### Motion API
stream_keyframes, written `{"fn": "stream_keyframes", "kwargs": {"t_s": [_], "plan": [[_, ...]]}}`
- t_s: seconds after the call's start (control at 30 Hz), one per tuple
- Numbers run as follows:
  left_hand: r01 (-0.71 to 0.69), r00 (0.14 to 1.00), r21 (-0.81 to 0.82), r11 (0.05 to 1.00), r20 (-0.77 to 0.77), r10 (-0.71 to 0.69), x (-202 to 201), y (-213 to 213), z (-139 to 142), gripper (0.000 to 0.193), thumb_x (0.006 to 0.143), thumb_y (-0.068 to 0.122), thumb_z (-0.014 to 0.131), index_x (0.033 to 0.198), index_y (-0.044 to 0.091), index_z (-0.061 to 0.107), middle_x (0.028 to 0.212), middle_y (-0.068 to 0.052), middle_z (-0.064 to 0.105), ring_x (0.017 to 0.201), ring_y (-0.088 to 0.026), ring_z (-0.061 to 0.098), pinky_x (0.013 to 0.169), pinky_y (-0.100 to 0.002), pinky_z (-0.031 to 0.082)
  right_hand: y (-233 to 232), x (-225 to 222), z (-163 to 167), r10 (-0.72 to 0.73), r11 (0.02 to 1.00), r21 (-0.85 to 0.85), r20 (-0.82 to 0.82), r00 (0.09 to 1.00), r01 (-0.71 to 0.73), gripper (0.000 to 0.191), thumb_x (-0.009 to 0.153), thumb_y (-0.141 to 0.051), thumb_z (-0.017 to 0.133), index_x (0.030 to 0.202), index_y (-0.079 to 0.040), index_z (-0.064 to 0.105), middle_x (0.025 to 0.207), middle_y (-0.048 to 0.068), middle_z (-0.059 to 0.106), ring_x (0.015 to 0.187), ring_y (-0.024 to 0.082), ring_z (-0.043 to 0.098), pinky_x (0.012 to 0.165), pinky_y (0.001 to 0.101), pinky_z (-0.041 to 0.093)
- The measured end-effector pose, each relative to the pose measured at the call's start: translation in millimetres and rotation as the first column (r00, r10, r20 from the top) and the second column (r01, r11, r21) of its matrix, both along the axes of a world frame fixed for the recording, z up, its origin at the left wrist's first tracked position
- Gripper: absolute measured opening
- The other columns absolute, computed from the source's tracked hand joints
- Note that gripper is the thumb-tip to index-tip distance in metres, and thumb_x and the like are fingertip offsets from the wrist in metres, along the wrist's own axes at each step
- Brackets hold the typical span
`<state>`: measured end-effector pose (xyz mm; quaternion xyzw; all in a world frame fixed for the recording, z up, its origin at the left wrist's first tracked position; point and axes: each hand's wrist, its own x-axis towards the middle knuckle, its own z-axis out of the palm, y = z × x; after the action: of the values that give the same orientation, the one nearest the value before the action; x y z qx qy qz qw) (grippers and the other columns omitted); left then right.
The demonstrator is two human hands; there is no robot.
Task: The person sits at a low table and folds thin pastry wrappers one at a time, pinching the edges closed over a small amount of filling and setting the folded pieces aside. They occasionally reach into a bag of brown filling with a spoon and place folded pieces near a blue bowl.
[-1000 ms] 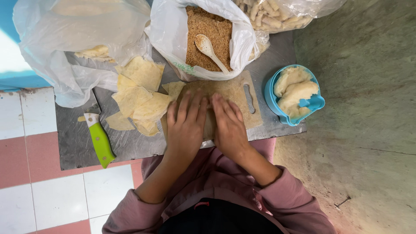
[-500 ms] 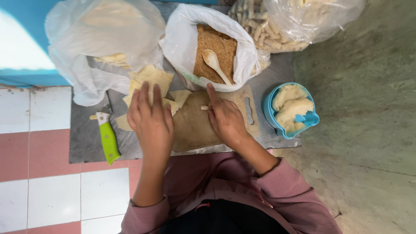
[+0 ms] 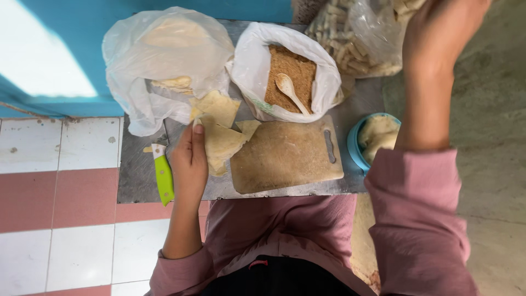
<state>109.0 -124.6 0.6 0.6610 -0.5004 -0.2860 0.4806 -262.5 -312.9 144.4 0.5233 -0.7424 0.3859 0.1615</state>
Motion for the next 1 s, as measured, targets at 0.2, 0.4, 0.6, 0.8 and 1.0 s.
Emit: {"fn": "stream_keyframes", "kwargs": {"t_s": [0.2,0.4,0.6,0.8,1.0], "plan": [[0.148,0.430,0.004,0.989,-0.901,-0.061,-29,12,-33,0.030,0.105,0.025,0.053,0.115,-0.001,0.065,0.096,-0.003,0.067,0.087,-0.014,0.062,0.079,-0.029,0.049,146,123,-77,0.919,0.384,-0.108,0.141,0.368,-0.917,0.086,0.102,0.005,0.072,0.167,-0.009,0.017,0.120,0.007,0.071,0.099,0.014,0.071,0.092,0.0310,0.058],[0.298,0.042,-0.136,0.945,-0.987,-0.156,-52,31,-50,0.025,0.107,0.019,0.053,0.122,0.000,0.060,0.115,-0.006,0.067,0.110,-0.017,0.063,0.097,-0.033,0.048,187,163,-105,0.753,0.426,0.022,0.545,0.368,-0.905,0.092,0.084,-0.003,0.087,0.160,-0.007,0.036,0.103,0.006,0.062,0.094,0.014,0.064,0.088,0.0283,0.058],[0.346,0.504,-0.274,0.898,-0.752,-0.424,-78,38,-36,0.032,0.105,0.011,0.052,0.133,-0.001,0.060,0.145,-0.011,0.056,0.136,-0.016,0.050,0.117,-0.033,0.036,199,154,-118,0.574,0.537,-0.279,0.813,0.102,-0.796,0.081,0.093,0.010,0.069,0.163,-0.006,0.031,0.104,0.003,0.064,0.100,0.010,0.065,0.094,0.0263,0.056],[0.258,0.561,-0.226,0.939,-0.757,-0.336,-93,37,-34,0.030,0.109,0.017,0.057,0.128,-0.005,0.066,0.145,-0.016,0.065,0.119,-0.019,0.066,0.104,-0.034,0.053,203,141,-141,0.549,0.535,-0.304,0.834,0.052,-0.788,0.082,0.093,0.015,0.066,0.161,-0.006,0.026,0.101,0.003,0.064,0.097,0.009,0.065,0.091,0.0240,0.054],[0.037,0.226,-0.104,0.994,-0.968,-0.110,-73,29,-40,0.030,0.109,0.020,0.055,0.124,-0.005,0.064,0.125,-0.020,0.069,0.110,-0.026,0.072,0.096,-0.040,0.060,189,119,-156,0.420,0.714,-0.553,0.829,-0.370,-0.429,0.059,0.093,0.011,0.058,0.147,-0.004,0.040,0.102,0.004,0.065,0.090,0.014,0.066,0.080,0.0293,0.057]]}}
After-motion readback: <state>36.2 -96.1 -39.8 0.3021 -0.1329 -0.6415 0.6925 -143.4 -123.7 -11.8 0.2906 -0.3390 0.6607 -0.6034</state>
